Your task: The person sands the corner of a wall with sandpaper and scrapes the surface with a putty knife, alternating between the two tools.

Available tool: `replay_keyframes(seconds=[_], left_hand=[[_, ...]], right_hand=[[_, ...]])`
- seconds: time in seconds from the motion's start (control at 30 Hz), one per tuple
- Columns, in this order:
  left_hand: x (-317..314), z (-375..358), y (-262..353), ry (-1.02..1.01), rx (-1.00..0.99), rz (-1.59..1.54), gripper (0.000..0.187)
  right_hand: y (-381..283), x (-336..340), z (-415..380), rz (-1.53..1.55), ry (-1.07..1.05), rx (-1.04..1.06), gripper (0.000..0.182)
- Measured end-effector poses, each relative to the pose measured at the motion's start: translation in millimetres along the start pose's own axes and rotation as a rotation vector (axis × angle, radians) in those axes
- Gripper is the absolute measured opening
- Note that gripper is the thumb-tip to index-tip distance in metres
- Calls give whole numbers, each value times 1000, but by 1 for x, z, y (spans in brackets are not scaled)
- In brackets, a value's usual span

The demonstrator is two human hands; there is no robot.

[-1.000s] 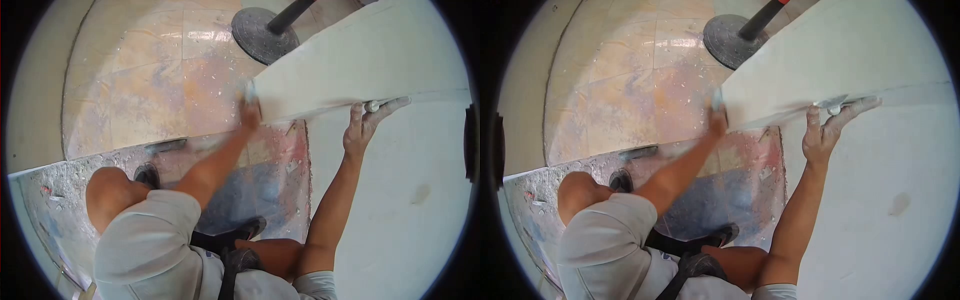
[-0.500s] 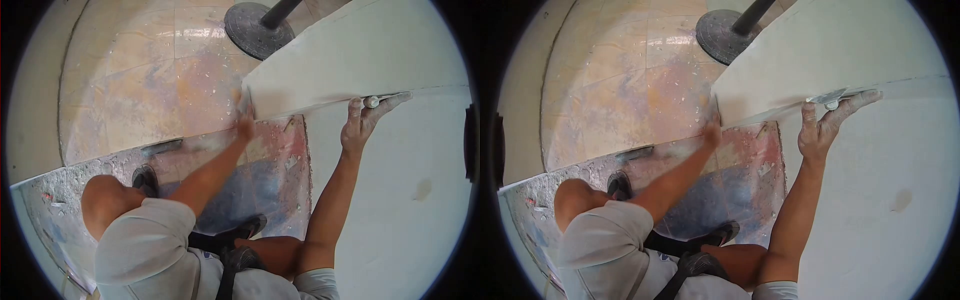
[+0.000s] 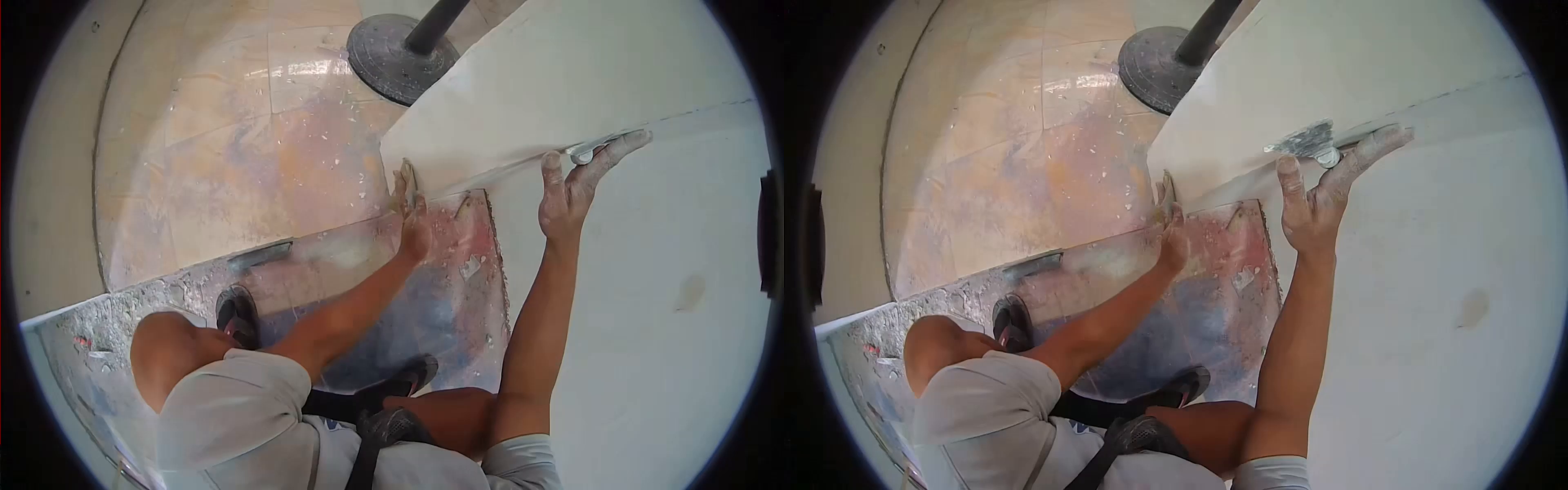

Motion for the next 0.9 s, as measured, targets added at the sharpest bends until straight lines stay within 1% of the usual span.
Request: replay_keyframes(seconds=[0.1, 0.13, 0.2, 0.23, 0.27, 0.3, 0.33, 0.37, 0.4, 0.43, 0.47, 0.5, 0.53, 0.57, 0.6, 0.63, 0.67, 0.7, 0.73, 0.8, 0.83, 0.87, 0.9], left_hand=[[0, -9, 0, 37, 61, -3, 66], [-2, -14, -1, 48, 82, -6, 66], [-6, -12, 4, 55, 99, -2, 67], [-8, -11, 6, 58, 107, 2, 68], [-12, -1, 9, 120, 64, -116, 69], [-23, -5, 35, 104, 58, -107, 69], [-36, -16, 80, 112, 62, -188, 67], [-47, -26, 102, 119, 76, -263, 65], [-59, -30, 96, 101, 82, -236, 65], [-68, -40, 96, 70, -158, -19, 63], [-73, -49, 96, 25, -408, 193, 61], [-49, -38, 41, 219, -962, 407, 65], [-53, -50, 85, 197, -691, 164, 63], [-62, -68, 127, 180, -408, -70, 61], [-41, -47, 83, 163, -410, -69, 61], [-36, -19, 30, 39, -259, -80, 63], [-11, 2, -21, -82, -101, -86, 65], [-11, 11, -37, 107, 200, -635, 70], [-8, 8, -41, 91, 211, -617, 70], [-4, 20, -42, 97, 126, 2, 73], [-8, 8, -32, 80, 134, 30, 73], [-20, -10, 16, 113, -315, 199, 70], [-32, -34, 49, 140, -764, 354, 75]], right_hand=[[-4, 0, 1, 45, -13, -36, 114], [-1, 3, -1, -61, -59, -29, 114], [4, 2, -1, 50, -18, -43, 114], [3, 2, -1, 16, -21, -28, 114], [2, 2, -1, 6, -21, -12, 114], [2, 2, 0, -3, -16, 3, 114], [0, 2, 1, 1, -5, 29, 114], [-1, 1, 1, -11, -4, 47, 114], [-1, 1, 1, -24, -2, 58, 114], [-5, 3, 2, -160, -47, 55, 111], [-5, 3, -1, -104, -47, 7, 112], [-4, 2, 1, -47, -41, -27, 113], [-4, 3, 3, -124, -27, 42, 116], [-3, 4, 2, -112, 6, 52, 116], [-2, 4, 1, -101, 37, 61, 117], [-3, 5, 2, -104, 46, 75, 116], [-2, 5, 1, -126, 38, 69, 116], [0, 4, 0, -149, 35, 59, 115], [0, 4, -2, -123, 45, 40, 113], [2, 6, -1, -148, 78, 29, 113], [4, 7, 0, -160, 90, 3, 113], [5, 8, 0, -173, 100, -18, 113], [7, 8, 1, -184, 102, -38, 113]])
Point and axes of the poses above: each hand's wrist, its own z-axis towards the middle knuckle, its own x-axis out of the back of the hand, y = z × x, the point moved 6 cm from there along z, towards the middle knuckle, and after that the axes turned 11 degrees about y, right-handed, at the moved point
